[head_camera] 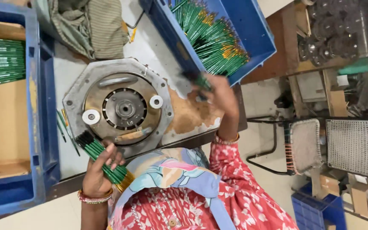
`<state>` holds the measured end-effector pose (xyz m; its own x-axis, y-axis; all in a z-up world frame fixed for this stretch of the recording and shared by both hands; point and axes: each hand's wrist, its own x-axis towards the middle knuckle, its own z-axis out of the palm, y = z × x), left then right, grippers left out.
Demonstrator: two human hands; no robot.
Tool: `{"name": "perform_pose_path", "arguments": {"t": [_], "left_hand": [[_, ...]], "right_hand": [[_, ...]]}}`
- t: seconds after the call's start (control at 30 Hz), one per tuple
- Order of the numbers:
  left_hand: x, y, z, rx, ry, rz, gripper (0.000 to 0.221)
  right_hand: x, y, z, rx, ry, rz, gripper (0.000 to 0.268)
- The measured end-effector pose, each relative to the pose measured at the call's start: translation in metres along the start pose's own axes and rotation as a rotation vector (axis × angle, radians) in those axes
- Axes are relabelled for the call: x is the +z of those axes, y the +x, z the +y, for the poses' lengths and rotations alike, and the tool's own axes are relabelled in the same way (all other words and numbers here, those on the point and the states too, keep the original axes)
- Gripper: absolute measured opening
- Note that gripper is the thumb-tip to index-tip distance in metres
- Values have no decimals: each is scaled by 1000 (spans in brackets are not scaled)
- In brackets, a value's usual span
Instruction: Placing green plastic-coated rods into a circular assembly fixture and then sorting them into bins.
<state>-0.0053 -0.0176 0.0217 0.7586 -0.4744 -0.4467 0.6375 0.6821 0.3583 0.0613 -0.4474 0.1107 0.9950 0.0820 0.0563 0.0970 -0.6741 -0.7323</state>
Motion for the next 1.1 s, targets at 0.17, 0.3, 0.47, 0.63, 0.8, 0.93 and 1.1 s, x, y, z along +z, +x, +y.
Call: {"name": "perform_pose_path", "arguments": {"t": [0.17,0.3,0.47,0.63,0.8,0.93,1.1], "left_hand": [[-3,2,0,-36,19,97,14],[-3,3,4,-23,26,132,22],[34,-9,35,54,111,121,35],[37,-16,88,186,215,113,43],[18,-1,204,566,582,192,46],[-51,76,268,709,978,456,48],[-85,161,279,461,2441,577,78]], "right_hand": [[-65,15,158,-5,-513,194,41],[-61,26,219,167,-745,-262,41],[-17,56,246,140,-809,-445,43],[-3,85,170,143,-344,-324,44],[-19,58,61,-157,-462,194,35],[-13,6,49,28,-91,397,24],[11,-3,73,220,-562,530,19]]}}
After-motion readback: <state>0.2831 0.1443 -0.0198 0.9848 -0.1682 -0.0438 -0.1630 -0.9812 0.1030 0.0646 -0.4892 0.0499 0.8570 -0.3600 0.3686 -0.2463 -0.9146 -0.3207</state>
